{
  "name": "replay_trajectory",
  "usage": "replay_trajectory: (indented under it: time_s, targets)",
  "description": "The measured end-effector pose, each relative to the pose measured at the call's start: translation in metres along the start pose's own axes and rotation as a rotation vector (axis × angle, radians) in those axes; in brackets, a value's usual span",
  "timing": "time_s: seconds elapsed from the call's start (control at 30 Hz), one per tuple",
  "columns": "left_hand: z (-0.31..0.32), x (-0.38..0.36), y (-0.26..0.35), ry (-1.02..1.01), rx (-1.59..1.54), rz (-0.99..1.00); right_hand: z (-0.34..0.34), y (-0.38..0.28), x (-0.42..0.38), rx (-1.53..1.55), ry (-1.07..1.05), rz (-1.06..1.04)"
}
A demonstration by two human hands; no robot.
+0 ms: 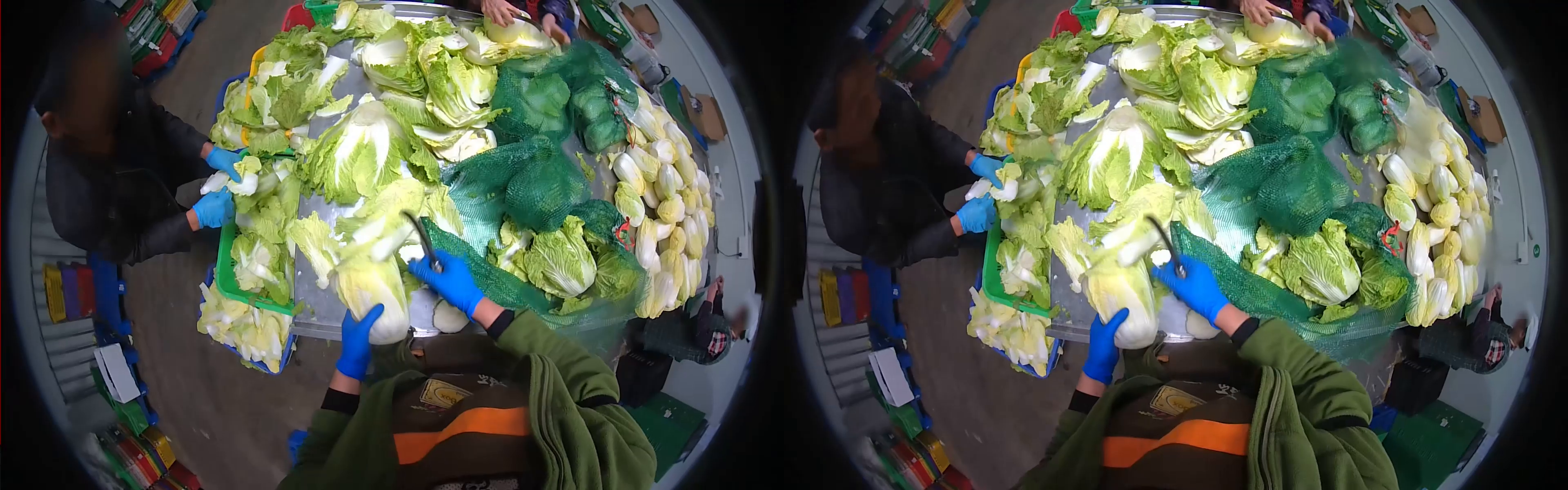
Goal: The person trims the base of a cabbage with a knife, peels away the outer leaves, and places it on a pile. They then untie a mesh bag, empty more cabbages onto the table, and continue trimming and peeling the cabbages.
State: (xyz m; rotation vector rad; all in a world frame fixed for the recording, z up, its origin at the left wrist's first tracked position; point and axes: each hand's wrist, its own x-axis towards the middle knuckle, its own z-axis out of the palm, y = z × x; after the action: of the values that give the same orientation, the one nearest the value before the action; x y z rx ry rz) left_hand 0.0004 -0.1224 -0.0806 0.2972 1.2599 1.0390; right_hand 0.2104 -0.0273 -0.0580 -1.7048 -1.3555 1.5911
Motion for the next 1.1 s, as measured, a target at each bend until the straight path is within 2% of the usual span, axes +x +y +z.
replay_trajectory:
  time_s: [0.03, 0.07, 0.1, 0.13, 0.2, 0.27, 0.33, 0.4, 0.43, 0.5, 0.57, 0.6, 0.63, 0.67, 0.7, 0.73, 0.77, 0.83, 0.87, 0.93, 0.97, 1.0, 1.07, 1.1]
  targets:
    - [0.006, 0.003, 0.009, -0.014, -0.109, -0.05, 0.004, 0.001, -0.011, 0.003, 0.008, 0.003]
    - [0.013, 0.005, 0.011, -0.024, -0.105, -0.053, 0.008, 0.0, -0.019, 0.133, -0.085, 0.131]
    - [0.025, 0.01, 0.015, -0.037, -0.101, 0.028, 0.009, -0.004, -0.021, 0.263, -0.175, 0.25]
    - [0.036, 0.013, 0.021, -0.049, -0.098, 0.11, 0.009, -0.005, -0.018, 0.265, -0.163, 0.241]
    - [0.045, 0.017, 0.024, -0.098, -0.016, 0.141, 0.012, 0.001, -0.012, 0.339, -0.03, 0.191]
    - [0.041, 0.036, 0.009, -0.095, 0.221, 0.276, 0.018, 0.024, 0.002, 0.353, 0.006, 0.169]
    - [0.032, 0.049, -0.006, -0.118, 0.217, 0.217, 0.023, 0.046, 0.017, 0.199, 0.0, 0.077]
    - [0.024, 0.051, -0.017, 0.238, 1.016, 0.624, 0.032, 0.051, 0.024, 0.268, 0.046, 0.075]
    - [0.028, 0.047, -0.016, 0.317, 1.052, 0.661, 0.032, 0.04, 0.019, 0.26, 0.02, 0.118]
    - [0.027, 0.048, -0.013, 0.299, 1.037, 0.618, 0.031, 0.035, 0.02, 0.245, -0.014, 0.157]
    - [0.02, 0.049, -0.011, 0.283, 1.016, 0.579, 0.035, 0.056, 0.034, 0.131, -0.018, 0.034]
    - [0.015, 0.052, -0.01, 0.18, 0.813, 0.522, 0.037, 0.069, 0.039, 0.124, -0.02, 0.031]
    - [0.013, 0.057, -0.009, 0.077, 0.609, 0.47, 0.041, 0.08, 0.042, -0.047, 0.065, -0.116]
    - [0.012, 0.059, -0.011, 0.077, 0.608, 0.477, 0.044, 0.09, 0.046, -0.212, 0.153, -0.26]
    - [0.01, 0.057, -0.014, 0.125, 0.484, 0.518, 0.044, 0.088, 0.044, -0.199, 0.111, -0.164]
    - [0.007, 0.052, -0.017, 0.178, 0.357, 0.553, 0.043, 0.085, 0.044, -0.199, 0.103, -0.164]
    - [-0.002, 0.042, -0.019, 0.19, 0.359, 0.546, 0.042, 0.084, 0.042, -0.19, 0.144, -0.107]
    - [-0.016, 0.027, 0.001, 0.326, 0.512, 0.388, 0.04, 0.083, 0.041, -0.143, 0.211, -0.022]
    - [-0.029, 0.031, 0.001, 0.329, 0.513, 0.396, 0.039, 0.082, 0.044, -0.14, 0.21, -0.029]
    - [-0.042, 0.024, 0.006, 0.098, 0.218, 0.276, 0.044, 0.071, 0.037, -0.038, 0.098, 0.072]
    - [-0.04, 0.027, 0.003, 0.028, 0.189, 0.272, 0.043, 0.066, 0.034, -0.038, -0.009, 0.152]
    - [-0.037, 0.035, -0.004, 0.035, 0.188, 0.277, 0.048, 0.066, 0.032, -0.039, -0.016, 0.147]
    - [-0.04, 0.057, -0.022, 0.199, 0.571, 0.427, 0.057, 0.07, 0.027, -0.127, 0.277, -0.077]
    - [-0.037, 0.057, -0.016, 0.224, 0.629, 0.392, 0.052, 0.062, 0.025, -0.105, 0.34, -0.084]
